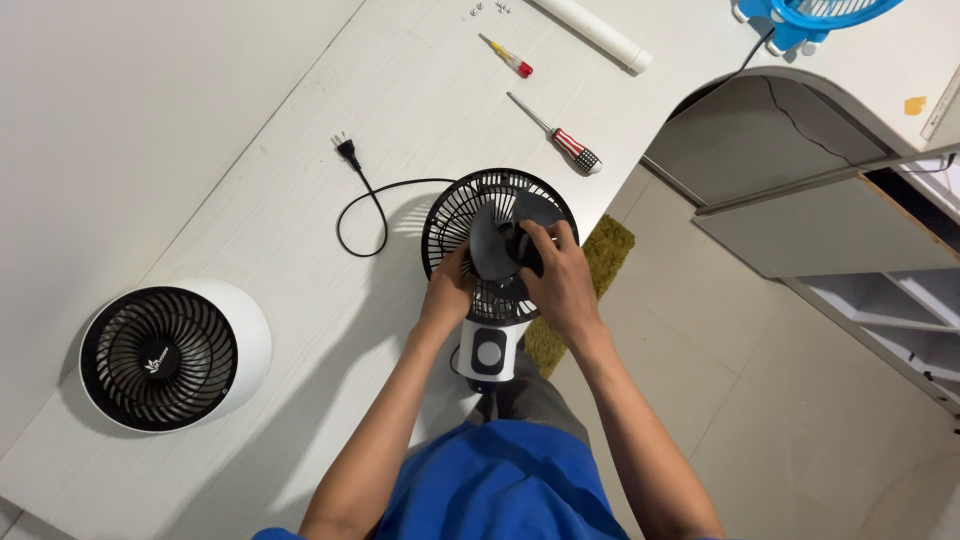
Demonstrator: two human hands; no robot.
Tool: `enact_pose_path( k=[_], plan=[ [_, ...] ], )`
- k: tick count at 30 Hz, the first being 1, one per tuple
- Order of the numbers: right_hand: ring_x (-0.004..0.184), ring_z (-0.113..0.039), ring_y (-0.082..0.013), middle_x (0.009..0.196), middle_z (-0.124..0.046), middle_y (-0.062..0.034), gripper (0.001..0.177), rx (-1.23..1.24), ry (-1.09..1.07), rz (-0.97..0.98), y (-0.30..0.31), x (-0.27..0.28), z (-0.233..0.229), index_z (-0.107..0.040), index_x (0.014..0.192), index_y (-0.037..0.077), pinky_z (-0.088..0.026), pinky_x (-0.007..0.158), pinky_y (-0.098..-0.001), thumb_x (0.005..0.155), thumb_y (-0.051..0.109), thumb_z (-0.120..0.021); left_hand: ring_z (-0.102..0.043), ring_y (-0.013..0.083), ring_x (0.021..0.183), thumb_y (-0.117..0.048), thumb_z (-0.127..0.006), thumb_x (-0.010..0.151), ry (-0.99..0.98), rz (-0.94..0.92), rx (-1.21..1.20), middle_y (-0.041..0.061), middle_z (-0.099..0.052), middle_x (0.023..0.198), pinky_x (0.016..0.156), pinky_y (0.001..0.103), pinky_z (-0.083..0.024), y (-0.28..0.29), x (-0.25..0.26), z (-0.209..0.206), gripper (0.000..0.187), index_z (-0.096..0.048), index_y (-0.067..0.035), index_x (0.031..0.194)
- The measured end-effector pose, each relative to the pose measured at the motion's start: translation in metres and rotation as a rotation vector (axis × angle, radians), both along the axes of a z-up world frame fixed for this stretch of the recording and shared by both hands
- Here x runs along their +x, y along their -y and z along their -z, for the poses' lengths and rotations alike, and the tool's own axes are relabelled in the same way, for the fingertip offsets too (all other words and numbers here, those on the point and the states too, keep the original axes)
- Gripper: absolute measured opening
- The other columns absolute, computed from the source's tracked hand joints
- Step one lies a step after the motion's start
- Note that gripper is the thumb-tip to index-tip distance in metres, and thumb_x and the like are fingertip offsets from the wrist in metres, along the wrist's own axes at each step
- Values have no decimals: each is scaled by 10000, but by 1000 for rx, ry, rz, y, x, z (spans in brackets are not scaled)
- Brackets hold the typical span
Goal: The person disassembles a small electric fan by removing the front grille and fan blades using a screwdriver, then reassembles the components. The person places the removed parts on the table and later reattaches them to the fan base.
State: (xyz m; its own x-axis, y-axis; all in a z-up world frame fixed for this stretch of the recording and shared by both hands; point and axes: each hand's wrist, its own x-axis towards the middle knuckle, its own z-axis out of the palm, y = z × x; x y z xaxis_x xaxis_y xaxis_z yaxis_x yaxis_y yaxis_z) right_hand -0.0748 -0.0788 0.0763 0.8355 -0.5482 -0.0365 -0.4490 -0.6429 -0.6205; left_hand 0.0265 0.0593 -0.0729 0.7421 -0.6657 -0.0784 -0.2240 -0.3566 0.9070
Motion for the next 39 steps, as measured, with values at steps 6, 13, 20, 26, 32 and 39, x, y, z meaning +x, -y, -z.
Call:
enact_pose_path(
  k=[6, 13, 20, 26, 32, 39],
  plan=[
    [947, -684, -291, 1139, -565, -138, 668, 19, 103, 10, 6, -13, 0, -595, 1360, 86, -635, 795, -383, 733, -82, -752, -619, 442, 1180, 93, -528, 830, 10, -5, 21, 247, -656, 1268, 1009, 488, -491, 3, 0, 11, 553, -563, -26, 1369],
    [1024, -688, -261, 1115, -614, -114, 634, 18, 143, 51, 19, -33, 6, -614, 1336, 77, -635, 891, -365, 739, -12, -808, -631, 427, 1160, 51, -560, 885, -36, -6, 30, 245, -661, 1238, 998, 476, -505, -3, -6, 13, 468, -577, -23, 1347],
    [998, -729, -207, 1148, -685, -110, 515, 258, 286, 214, 31, -46, 13, -602, 1310, 23, -639, 827, -336, 845, 84, -815, -576, 406, 1201, 29, -578, 910, 6, -108, 84, 243, -592, 1303, 999, 475, -479, -11, -23, -7, 427, -556, -3, 1335],
    [930, -731, -170, 1014, -712, -75, 473, 389, 331, 282, 36, -55, 22, -615, 1283, -17, -633, 805, -302, 861, 83, -804, -713, 252, 1075, -62, -597, 962, -166, -181, -56, 151, -696, 1194, 903, 370, -578, -9, -37, -16, 350, -577, -24, 1309],
    [921, -729, -157, 1015, -695, -62, 439, 509, 440, 270, 38, -58, 35, -608, 1277, -8, -616, 816, -283, 878, 44, -784, -738, 190, 968, -80, -623, 977, -291, -199, -128, 99, -761, 1060, 845, 315, -564, 4, -32, -11, 253, -653, -19, 1220],
    [906, -721, -163, 1044, -624, -61, 405, 540, 495, 300, 35, -56, 44, -596, 1247, 7, -636, 779, -272, 884, 43, -771, -740, 173, 952, -87, -639, 950, -302, -208, -129, 81, -772, 1026, 849, 311, -562, 9, -30, -6, 213, -681, -17, 1146]
  ],
)
